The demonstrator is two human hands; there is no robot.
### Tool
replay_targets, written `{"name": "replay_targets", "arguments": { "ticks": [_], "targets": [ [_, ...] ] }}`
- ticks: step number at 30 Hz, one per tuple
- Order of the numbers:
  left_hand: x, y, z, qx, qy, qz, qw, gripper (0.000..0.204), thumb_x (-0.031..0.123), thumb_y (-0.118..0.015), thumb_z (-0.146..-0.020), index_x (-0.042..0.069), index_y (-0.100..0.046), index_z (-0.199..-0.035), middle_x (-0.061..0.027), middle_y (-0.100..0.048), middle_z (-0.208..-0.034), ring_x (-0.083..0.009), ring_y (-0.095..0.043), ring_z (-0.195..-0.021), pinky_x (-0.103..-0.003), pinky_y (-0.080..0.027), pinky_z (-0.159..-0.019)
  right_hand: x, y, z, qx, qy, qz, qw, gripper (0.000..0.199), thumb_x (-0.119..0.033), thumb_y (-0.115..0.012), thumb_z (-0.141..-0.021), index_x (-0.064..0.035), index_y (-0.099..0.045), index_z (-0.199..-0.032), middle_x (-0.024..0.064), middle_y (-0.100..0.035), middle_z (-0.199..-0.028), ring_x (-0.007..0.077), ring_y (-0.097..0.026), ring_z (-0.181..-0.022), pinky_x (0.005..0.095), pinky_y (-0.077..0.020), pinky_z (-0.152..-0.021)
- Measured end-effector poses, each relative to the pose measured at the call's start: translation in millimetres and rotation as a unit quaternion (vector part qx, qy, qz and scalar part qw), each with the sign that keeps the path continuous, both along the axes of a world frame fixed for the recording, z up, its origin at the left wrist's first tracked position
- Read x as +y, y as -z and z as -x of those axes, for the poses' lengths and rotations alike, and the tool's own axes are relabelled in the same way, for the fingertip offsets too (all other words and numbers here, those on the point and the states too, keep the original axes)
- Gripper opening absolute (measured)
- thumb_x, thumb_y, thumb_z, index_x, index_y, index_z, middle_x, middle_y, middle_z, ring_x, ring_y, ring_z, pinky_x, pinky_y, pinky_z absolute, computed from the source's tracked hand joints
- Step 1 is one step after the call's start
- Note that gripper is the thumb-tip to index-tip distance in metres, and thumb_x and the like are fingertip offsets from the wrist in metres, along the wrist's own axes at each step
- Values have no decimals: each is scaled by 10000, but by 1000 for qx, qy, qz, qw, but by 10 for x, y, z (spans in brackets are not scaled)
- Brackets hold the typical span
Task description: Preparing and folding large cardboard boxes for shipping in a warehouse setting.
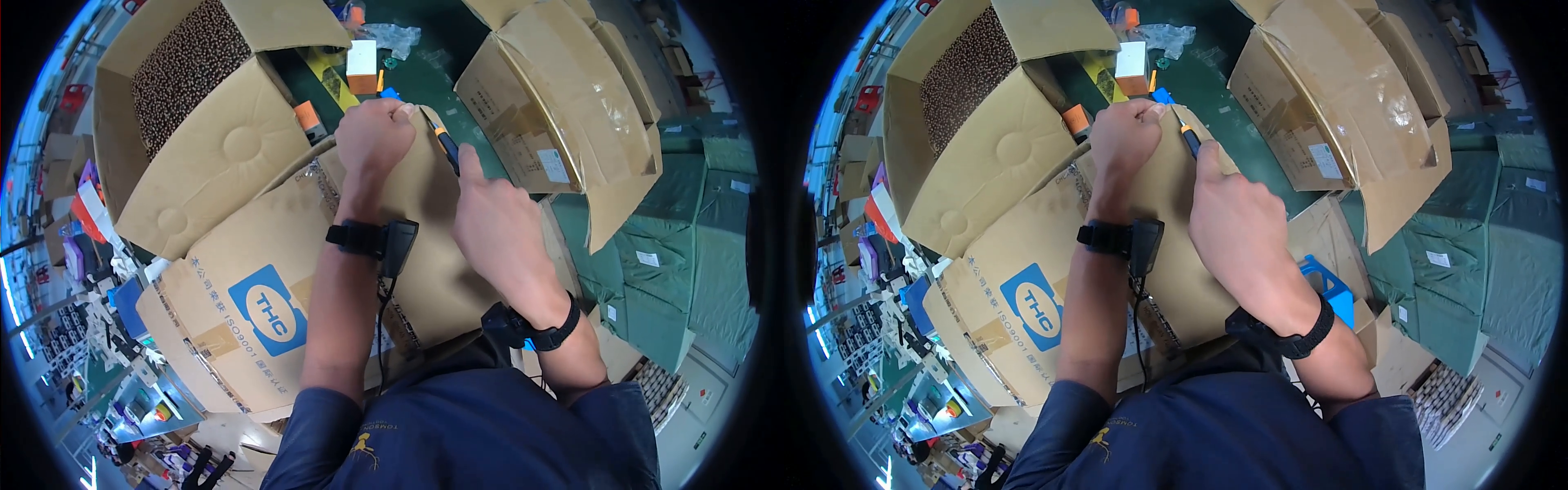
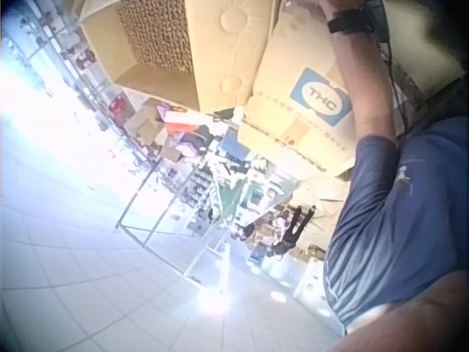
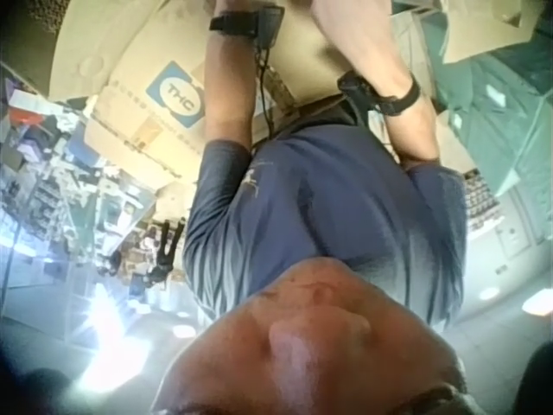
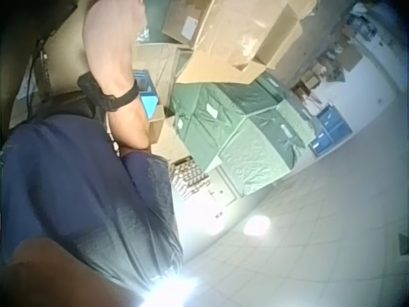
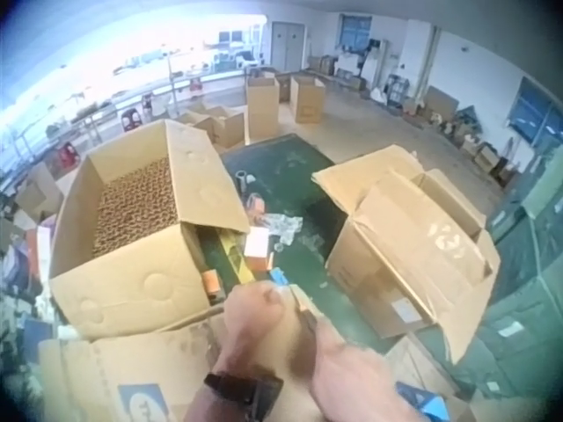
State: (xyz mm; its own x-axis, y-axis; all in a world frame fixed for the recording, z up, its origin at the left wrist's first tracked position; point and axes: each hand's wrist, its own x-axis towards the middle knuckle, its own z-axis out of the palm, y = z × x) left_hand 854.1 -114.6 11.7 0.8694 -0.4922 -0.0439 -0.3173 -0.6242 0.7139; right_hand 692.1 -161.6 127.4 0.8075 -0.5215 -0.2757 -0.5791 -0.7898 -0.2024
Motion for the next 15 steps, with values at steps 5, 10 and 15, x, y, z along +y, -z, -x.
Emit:
{"name": "replay_targets", "arguments": {
  "ticks": [5, 10, 15],
  "targets": [
    [-19, 13, -1, -12, 11, 8, 1000, 204, 328, -665, -881, 168, -789, -907, -138, -719, -823, -367, -688, -794, -452, -556, -735, -33, 50, -44, -17, -3, -1, 1000, 483, -25, -543, -848, 54, -484, -1321, 280, -655, -717, 464, -676, -693, 539, -547, -644],
    [-29, 40, -13, -24, 21, -14, 999, 197, 319, -664, -883, 169, -789, -909, -134, -721, -829, -367, -689, -792, -459, -557, -732, -150, 120, -146, -21, -36, 7, 999, 492, -23, -514, -829, 148, -493, -1289, 271, -686, -758, 438, -697, -684, 505, -568, -622],
    [-12, 6, 22, -15, 0, -3, 1000, 190, 315, -669, -882, 170, -787, -917, -138, -719, -825, -369, -689, -795, -456, -556, -735, -170, 95, -33, -25, -31, 0, 999, 369, -25, -509, -839, 87, -541, -1189, 271, -680, -744, 451, -691, -688, 516, -567, -629]
  ]
}}
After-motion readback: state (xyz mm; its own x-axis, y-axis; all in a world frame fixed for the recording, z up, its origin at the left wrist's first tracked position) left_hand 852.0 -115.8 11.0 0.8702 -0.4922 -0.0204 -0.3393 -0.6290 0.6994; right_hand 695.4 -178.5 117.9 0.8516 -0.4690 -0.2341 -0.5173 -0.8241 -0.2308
